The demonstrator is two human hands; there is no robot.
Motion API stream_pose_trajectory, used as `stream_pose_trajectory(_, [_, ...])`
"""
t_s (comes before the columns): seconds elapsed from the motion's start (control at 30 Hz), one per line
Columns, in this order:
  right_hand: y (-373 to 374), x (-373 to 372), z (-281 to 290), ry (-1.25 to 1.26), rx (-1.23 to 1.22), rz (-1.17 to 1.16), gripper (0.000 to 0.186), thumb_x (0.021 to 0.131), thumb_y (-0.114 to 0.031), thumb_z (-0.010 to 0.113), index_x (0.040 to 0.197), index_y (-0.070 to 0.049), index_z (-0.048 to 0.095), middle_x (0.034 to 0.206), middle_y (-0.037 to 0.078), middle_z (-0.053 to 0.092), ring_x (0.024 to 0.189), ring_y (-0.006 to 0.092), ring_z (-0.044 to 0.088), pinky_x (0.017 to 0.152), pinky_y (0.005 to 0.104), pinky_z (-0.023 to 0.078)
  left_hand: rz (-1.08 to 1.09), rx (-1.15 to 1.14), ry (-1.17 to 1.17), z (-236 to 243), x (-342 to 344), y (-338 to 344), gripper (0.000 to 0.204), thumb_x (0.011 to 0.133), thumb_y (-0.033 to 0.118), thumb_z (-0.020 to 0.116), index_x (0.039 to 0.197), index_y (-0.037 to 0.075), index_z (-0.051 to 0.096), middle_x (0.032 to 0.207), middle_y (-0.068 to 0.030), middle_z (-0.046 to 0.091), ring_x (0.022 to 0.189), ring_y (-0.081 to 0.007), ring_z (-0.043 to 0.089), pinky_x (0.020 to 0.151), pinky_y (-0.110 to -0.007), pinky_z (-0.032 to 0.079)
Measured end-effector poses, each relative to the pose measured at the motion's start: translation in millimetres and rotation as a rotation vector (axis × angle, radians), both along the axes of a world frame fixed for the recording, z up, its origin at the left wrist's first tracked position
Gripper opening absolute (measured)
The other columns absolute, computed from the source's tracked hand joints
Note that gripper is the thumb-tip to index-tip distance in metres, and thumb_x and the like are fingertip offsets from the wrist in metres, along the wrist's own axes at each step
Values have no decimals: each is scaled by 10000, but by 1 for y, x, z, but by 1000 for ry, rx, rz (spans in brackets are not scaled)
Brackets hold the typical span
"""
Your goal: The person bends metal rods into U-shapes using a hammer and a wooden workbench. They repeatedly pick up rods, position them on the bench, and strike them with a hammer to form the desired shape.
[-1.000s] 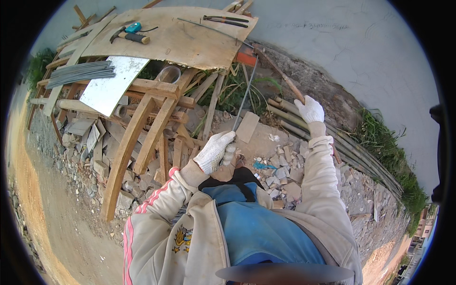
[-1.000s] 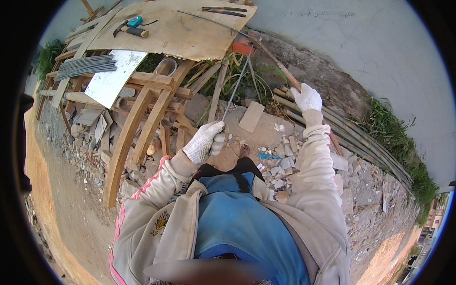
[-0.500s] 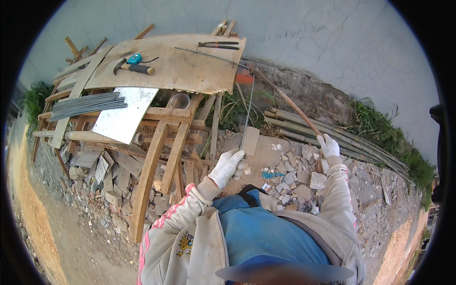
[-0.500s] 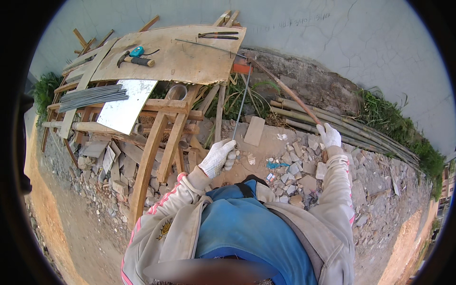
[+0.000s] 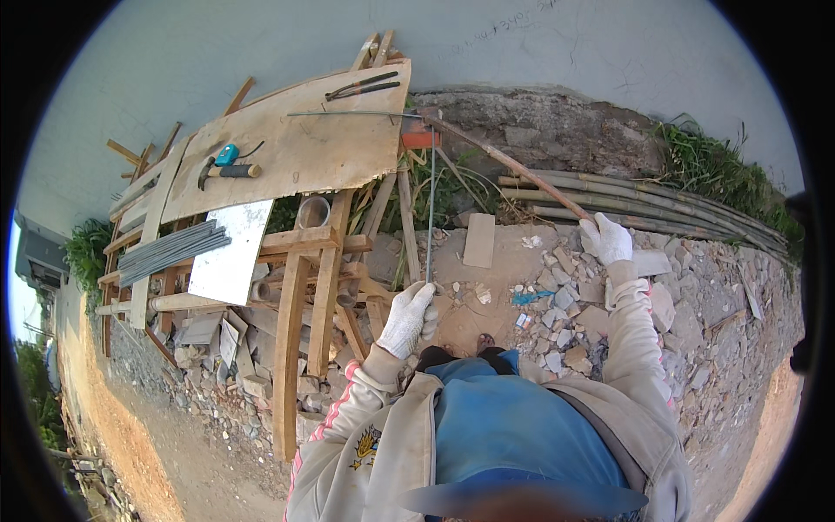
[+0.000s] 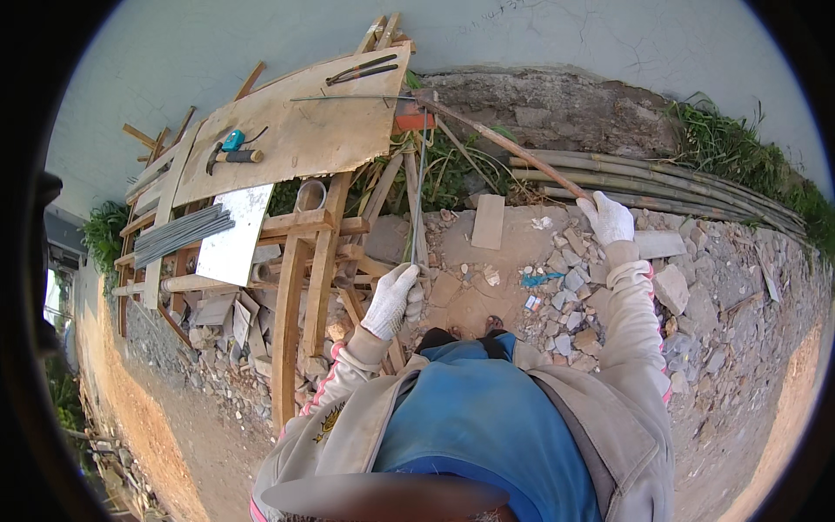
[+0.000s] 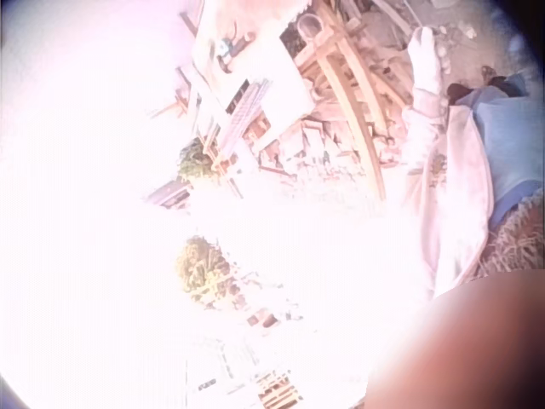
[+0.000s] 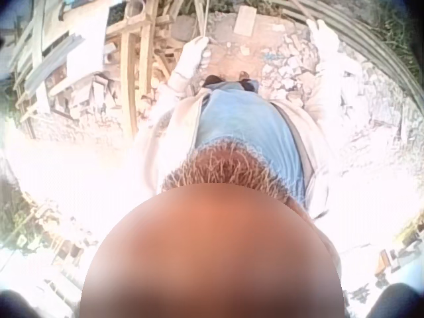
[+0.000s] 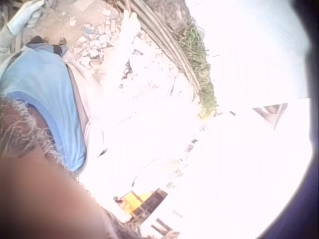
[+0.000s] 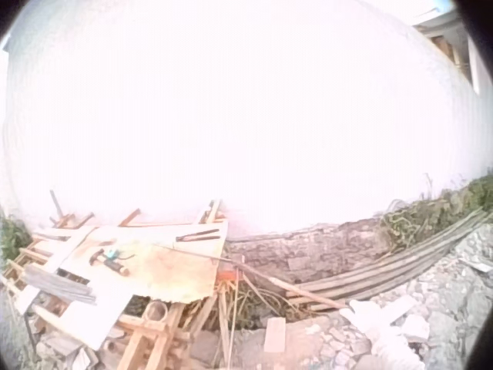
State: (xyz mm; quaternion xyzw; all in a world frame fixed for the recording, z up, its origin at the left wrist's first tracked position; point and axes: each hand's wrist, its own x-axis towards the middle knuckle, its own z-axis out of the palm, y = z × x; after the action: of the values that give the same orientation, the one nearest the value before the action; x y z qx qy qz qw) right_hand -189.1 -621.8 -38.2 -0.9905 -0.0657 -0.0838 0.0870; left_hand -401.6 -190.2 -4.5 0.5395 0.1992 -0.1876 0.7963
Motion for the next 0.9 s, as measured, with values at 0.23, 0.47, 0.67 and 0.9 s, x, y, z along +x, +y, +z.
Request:
stream_pose_trajectory(0.23, [8,-10,1,18,27,-39,581,979,-669,537,1027,-109,680,897,234,724,901,450,697,775,586,517,-59,350,-218,-14,6,6,261,1075,340,567,1035,84,592,674,-26,545,500,-160,523,478,-329,438])
stream_pose_trajectory(0.47, [64,-85,3,-23,13,-161,596,984,-679,522,1003,-107,687,890,237,729,885,447,711,780,581,528,-84,1261,-582,-20,4,76,381,1049,399,543,997,43,668,866,-277,690,898,-495,670,774,-583,518])
stream_pose_trajectory(0.67, [104,-121,10,-19,52,-260,608,990,-671,514,974,-90,692,928,245,738,923,447,714,804,581,532,-246,1412,-731,-11,19,137,419,1048,445,528,1044,66,705,919,-251,728,902,-474,694,797,-568,545])
stream_pose_trajectory(0.9, [127,-141,16,2,49,-294,605,1012,-654,480,1011,-95,711,977,231,748,966,439,711,842,571,532,-298,1475,-739,-14,26,163,466,1047,461,511,1164,61,718,1028,-265,735,1015,-463,691,892,-552,533])
